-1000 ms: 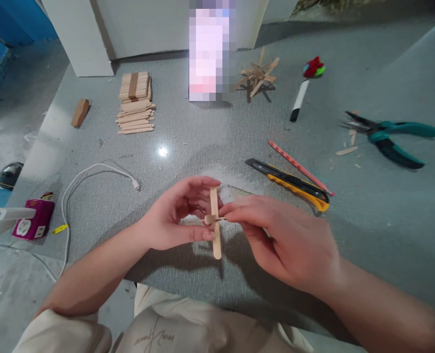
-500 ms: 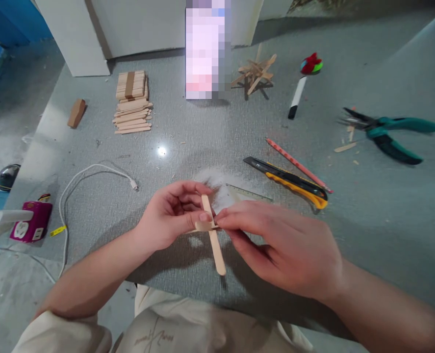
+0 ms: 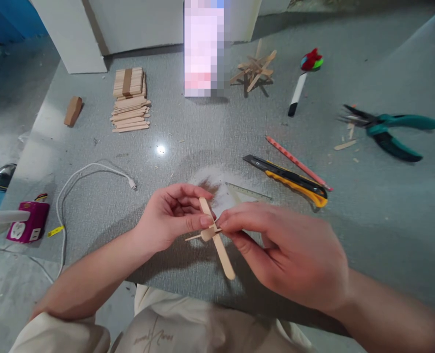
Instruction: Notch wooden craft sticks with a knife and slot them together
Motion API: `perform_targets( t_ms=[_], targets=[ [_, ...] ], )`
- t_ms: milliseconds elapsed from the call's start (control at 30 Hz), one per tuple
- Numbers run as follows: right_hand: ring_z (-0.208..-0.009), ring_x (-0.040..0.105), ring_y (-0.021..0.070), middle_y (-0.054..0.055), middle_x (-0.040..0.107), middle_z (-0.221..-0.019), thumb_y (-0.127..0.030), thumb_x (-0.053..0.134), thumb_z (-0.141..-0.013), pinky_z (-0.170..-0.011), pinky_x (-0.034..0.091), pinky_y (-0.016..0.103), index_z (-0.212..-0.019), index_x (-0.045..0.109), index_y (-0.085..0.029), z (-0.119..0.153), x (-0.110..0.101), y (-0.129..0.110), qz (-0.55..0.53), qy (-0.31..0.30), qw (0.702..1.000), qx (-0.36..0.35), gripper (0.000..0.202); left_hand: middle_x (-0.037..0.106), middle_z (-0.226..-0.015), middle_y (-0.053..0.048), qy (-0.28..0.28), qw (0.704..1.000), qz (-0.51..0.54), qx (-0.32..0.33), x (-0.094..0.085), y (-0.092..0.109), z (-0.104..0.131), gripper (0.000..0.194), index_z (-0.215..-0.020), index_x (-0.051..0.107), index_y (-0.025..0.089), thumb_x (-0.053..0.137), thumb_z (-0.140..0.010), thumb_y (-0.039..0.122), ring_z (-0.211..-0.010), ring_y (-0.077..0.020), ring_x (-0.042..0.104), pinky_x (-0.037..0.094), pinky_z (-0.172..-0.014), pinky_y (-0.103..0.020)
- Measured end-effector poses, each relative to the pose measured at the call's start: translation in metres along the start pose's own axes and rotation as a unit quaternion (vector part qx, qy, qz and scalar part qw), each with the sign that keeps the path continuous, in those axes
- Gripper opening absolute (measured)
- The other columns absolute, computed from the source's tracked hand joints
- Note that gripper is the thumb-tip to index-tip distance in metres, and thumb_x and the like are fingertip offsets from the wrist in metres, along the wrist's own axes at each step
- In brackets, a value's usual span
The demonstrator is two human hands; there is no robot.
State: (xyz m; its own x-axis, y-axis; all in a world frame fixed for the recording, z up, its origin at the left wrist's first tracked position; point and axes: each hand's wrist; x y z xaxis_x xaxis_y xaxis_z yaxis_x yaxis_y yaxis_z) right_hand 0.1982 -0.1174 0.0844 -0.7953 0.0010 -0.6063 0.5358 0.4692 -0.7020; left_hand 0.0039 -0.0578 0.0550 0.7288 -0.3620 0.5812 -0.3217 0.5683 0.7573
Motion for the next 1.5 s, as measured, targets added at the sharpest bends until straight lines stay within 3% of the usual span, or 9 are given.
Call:
perform_targets(
  t_ms=[133, 400, 567, 667, 833, 1000, 1200, 1300, 1500],
  targets=[
    [-0.077, 0.075, 0.0155, -0.002, 0.078, -0.088, -0.010, 0.056, -0.092, -0.067, 0.060, 0.027, -0.095, 0.060, -0.027, -0.002, 0.000, -0.001, 0.006, 0.001, 1.000, 0.011, 0.017, 0.076, -0.079, 0.000, 0.014, 0.999, -0.001, -0.033, 0.001, -0.001, 0.001, 0.033, -0.099, 0.078, 0.019, 0.089, -0.069, 0.016, -0.068, -0.0095, 0.071, 0.059, -0.067, -0.018],
    [-0.071, 0.073, 0.0151, -0.002, 0.076, -0.083, -0.012, 0.057, -0.093, -0.062, 0.058, 0.026, -0.092, 0.059, -0.026, -0.003, 0.003, -0.007, 0.010, 0.011, 0.999, 0.041, 0.015, 0.076, -0.078, 0.000, 0.012, 0.999, -0.033, -0.029, -0.001, -0.002, 0.003, 0.034, -0.102, 0.079, 0.024, 0.090, -0.069, 0.022, -0.062, -0.0095, 0.068, 0.058, -0.065, -0.022],
    [-0.079, 0.075, 0.0161, -0.001, 0.078, -0.088, -0.007, 0.056, -0.092, -0.071, 0.060, 0.028, -0.094, 0.059, -0.026, -0.001, 0.003, -0.011, 0.027, 0.035, 0.999, 0.016, 0.020, 0.077, -0.080, 0.000, 0.002, 0.999, -0.044, -0.022, 0.000, 0.000, 0.004, 0.032, -0.103, 0.079, 0.027, 0.087, -0.073, 0.019, -0.068, -0.0076, 0.070, 0.057, -0.067, -0.017],
    [-0.076, 0.074, 0.0155, -0.002, 0.077, -0.084, -0.006, 0.055, -0.092, -0.069, 0.060, 0.028, -0.093, 0.059, -0.028, -0.001, 0.003, -0.011, 0.023, 0.038, 0.999, 0.021, 0.022, 0.076, -0.078, 0.002, 0.002, 0.998, -0.050, -0.024, 0.001, 0.000, 0.004, 0.031, -0.103, 0.079, 0.029, 0.087, -0.074, 0.021, -0.063, -0.0057, 0.068, 0.055, -0.063, -0.014],
    [-0.069, 0.072, 0.0134, -0.003, 0.075, -0.079, -0.009, 0.057, -0.092, -0.063, 0.057, 0.025, -0.090, 0.058, -0.026, 0.000, 0.004, -0.009, 0.026, 0.030, 0.998, 0.041, 0.017, 0.075, -0.076, 0.001, 0.020, 0.998, -0.054, -0.018, 0.003, -0.001, 0.004, 0.031, -0.100, 0.080, 0.027, 0.089, -0.071, 0.023, -0.061, -0.0062, 0.067, 0.056, -0.063, -0.016],
    [-0.068, 0.071, 0.0116, -0.004, 0.073, -0.077, -0.009, 0.061, -0.090, -0.065, 0.056, 0.023, -0.091, 0.061, -0.024, -0.001, 0.003, -0.011, 0.004, 0.037, 0.997, 0.071, 0.015, 0.075, -0.075, 0.000, 0.047, 0.996, -0.023, -0.067, 0.002, -0.003, 0.004, 0.029, -0.094, 0.080, 0.023, 0.091, -0.067, 0.024, -0.063, -0.0068, 0.068, 0.055, -0.065, -0.016],
    [-0.072, 0.073, 0.0102, -0.005, 0.076, -0.079, -0.010, 0.065, -0.086, -0.070, 0.056, 0.020, -0.088, 0.063, -0.022, -0.003, 0.004, -0.010, -0.054, 0.019, 0.992, 0.116, 0.012, 0.074, -0.082, -0.001, -0.015, 0.996, -0.091, -0.020, -0.002, 0.002, 0.005, 0.023, -0.103, 0.078, 0.023, 0.082, -0.080, 0.023, -0.073, -0.0086, 0.069, 0.054, -0.071, -0.018],
    [-0.067, 0.072, 0.0091, -0.007, 0.075, -0.077, -0.012, 0.065, -0.086, -0.067, 0.056, 0.018, -0.088, 0.064, -0.023, -0.002, 0.005, -0.008, -0.067, 0.021, 0.990, 0.124, 0.012, 0.073, -0.084, -0.003, -0.057, 0.975, -0.213, 0.031, -0.003, 0.010, 0.006, 0.011, -0.097, 0.076, 0.018, 0.072, -0.089, 0.024, -0.073, -0.0090, 0.066, 0.052, -0.067, -0.017],
    [-0.073, 0.073, 0.0103, -0.004, 0.076, -0.082, -0.013, 0.059, -0.092, -0.068, 0.057, 0.019, -0.094, 0.062, -0.024, 0.000, 0.002, -0.002, -0.032, 0.000, 0.999, 0.037, 0.012, 0.067, -0.082, -0.002, -0.129, 0.880, -0.428, 0.159, 0.002, 0.030, 0.011, 0.006, -0.090, 0.065, 0.015, 0.060, -0.094, 0.017, -0.075, -0.0080, 0.061, 0.048, -0.071, -0.018]
  ],
)
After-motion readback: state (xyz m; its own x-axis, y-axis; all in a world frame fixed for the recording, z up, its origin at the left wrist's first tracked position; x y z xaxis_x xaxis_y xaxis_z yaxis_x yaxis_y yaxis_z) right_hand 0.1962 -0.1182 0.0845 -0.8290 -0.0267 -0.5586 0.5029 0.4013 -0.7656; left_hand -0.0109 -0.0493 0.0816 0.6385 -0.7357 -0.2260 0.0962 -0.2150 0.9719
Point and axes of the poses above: each hand's wrist, its own z-axis away from the middle knuckle, its own x-axis out of the palm, y = z × x
